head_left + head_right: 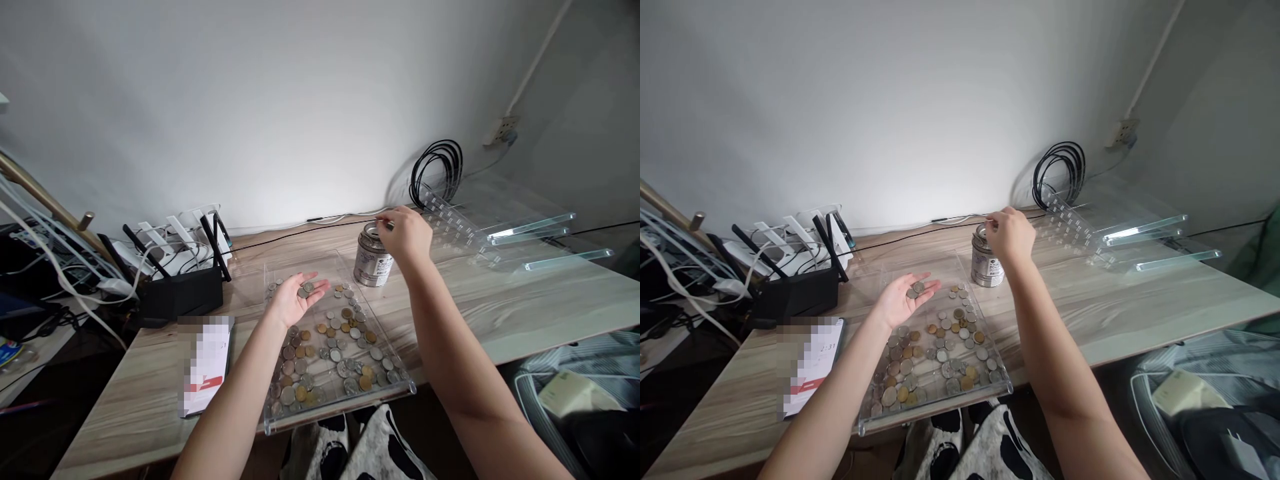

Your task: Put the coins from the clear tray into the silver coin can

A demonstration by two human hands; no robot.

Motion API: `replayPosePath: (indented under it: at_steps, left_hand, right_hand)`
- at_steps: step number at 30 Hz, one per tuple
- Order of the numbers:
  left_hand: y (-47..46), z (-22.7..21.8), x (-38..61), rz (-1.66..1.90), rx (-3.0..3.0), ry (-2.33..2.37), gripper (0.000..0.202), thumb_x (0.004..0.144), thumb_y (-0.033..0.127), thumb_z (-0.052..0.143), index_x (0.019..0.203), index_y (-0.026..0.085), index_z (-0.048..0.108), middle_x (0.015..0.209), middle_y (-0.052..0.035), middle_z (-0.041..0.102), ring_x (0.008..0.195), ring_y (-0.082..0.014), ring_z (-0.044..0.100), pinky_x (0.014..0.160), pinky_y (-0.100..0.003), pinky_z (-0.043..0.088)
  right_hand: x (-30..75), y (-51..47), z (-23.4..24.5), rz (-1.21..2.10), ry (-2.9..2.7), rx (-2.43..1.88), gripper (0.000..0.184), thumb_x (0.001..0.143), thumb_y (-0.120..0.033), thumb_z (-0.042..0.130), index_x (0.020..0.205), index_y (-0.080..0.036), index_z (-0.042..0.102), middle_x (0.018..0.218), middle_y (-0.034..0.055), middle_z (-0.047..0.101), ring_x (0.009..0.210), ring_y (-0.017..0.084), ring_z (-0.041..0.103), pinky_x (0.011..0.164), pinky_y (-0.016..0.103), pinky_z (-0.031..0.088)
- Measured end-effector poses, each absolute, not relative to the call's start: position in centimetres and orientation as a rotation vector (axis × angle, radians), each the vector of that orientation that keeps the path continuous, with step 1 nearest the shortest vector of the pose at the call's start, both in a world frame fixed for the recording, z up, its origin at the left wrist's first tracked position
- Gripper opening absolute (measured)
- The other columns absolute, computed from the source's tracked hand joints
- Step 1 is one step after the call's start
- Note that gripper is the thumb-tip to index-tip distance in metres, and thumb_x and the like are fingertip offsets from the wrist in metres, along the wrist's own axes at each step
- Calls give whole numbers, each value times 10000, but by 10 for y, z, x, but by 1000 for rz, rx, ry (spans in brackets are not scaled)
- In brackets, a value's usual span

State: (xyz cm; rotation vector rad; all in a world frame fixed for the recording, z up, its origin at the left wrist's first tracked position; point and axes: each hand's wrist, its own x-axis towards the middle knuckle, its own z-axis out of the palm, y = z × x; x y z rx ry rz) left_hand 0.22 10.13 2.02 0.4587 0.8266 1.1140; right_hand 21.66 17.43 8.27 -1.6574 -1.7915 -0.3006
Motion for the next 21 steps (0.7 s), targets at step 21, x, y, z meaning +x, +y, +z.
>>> replayPosePath:
  at_steps: [21]
  left_hand:
    - [101, 22, 2, 1119, 461, 840, 270, 798, 140, 339, 974, 42, 519, 934, -205, 619, 932, -241, 593, 780, -314, 489]
  right_hand:
    - [242, 202, 75, 3, -1647, -1632, 263, 629, -417, 574, 712, -193, 685, 653, 36, 628, 626, 165, 533, 548, 257, 368]
